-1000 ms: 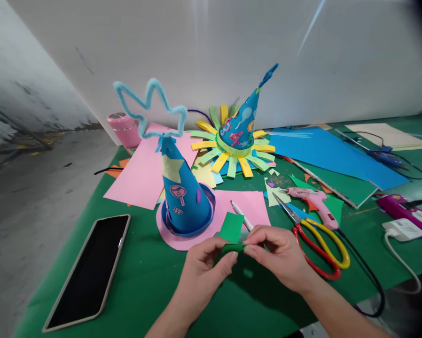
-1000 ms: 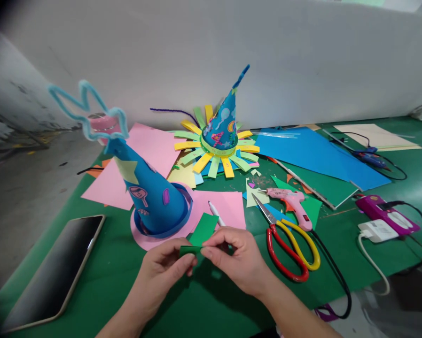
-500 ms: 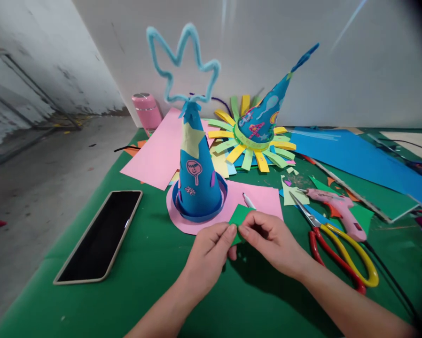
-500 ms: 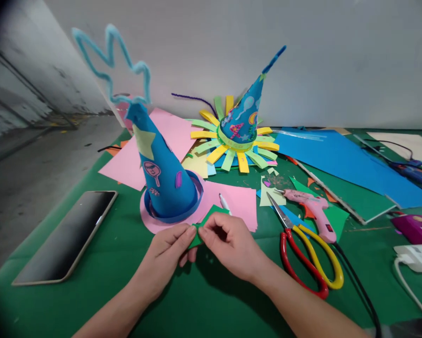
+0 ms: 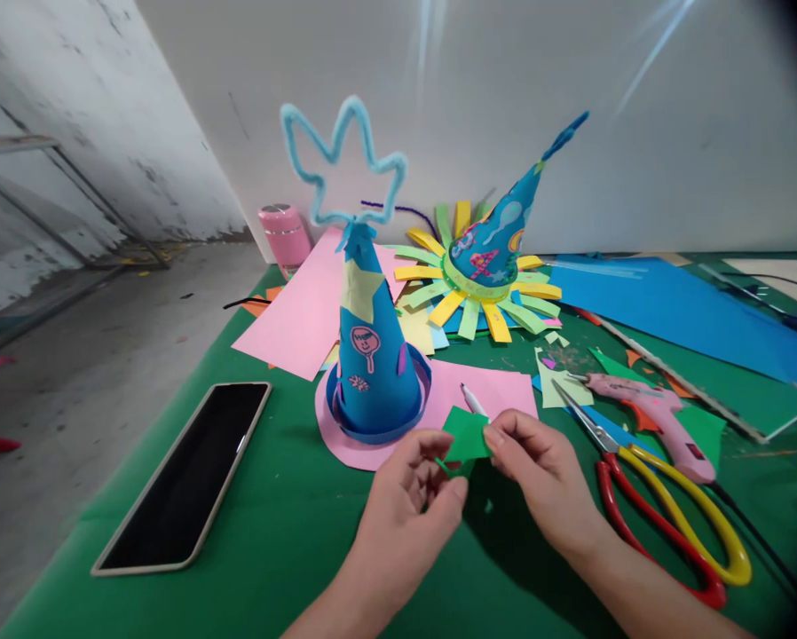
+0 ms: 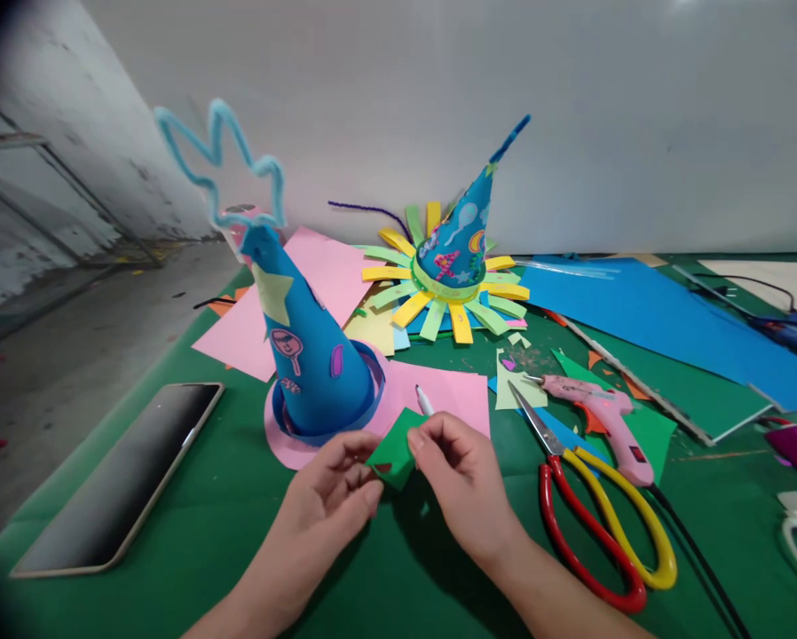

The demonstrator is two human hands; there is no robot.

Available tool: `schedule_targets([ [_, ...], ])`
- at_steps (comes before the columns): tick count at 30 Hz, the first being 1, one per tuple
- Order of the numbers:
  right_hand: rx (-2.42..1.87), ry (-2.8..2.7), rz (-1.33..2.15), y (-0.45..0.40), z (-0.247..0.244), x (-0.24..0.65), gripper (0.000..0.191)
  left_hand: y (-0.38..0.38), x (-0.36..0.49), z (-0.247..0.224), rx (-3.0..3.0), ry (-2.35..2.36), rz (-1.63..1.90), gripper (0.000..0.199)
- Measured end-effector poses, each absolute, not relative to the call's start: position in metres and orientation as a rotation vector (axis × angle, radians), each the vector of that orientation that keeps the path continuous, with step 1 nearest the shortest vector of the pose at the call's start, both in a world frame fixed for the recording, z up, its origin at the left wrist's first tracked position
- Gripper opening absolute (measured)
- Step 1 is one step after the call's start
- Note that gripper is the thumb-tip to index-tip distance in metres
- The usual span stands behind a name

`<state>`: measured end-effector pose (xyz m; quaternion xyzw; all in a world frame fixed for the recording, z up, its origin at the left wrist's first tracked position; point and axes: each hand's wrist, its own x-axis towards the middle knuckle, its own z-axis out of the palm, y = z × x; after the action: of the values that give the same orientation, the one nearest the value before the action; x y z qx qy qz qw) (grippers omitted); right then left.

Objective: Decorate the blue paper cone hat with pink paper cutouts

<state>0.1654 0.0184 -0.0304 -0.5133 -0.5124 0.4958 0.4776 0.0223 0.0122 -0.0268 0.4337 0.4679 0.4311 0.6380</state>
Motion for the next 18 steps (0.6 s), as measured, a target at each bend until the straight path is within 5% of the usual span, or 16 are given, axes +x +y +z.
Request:
schedule_targets([
  [3, -1.223, -1.317, 1.229, 0.017, -0.033, 0.162, 0.025, 0.012, 0.025, -0.025, 1.057, 1.100, 0.904, 0.014],
  [7, -1.189, -1.429, 1.316, 0.015, -0.033, 0.160, 0.021, 0.013, 0.021, -0.026, 1.209, 1.161, 0.820, 0.029],
  [18, -1.302, -1.388, 1.329, 0.021, -0.035, 0.170, 0.037, 0.011, 0.019, -0.027, 1.074, 1.109, 0.696, 0.027],
])
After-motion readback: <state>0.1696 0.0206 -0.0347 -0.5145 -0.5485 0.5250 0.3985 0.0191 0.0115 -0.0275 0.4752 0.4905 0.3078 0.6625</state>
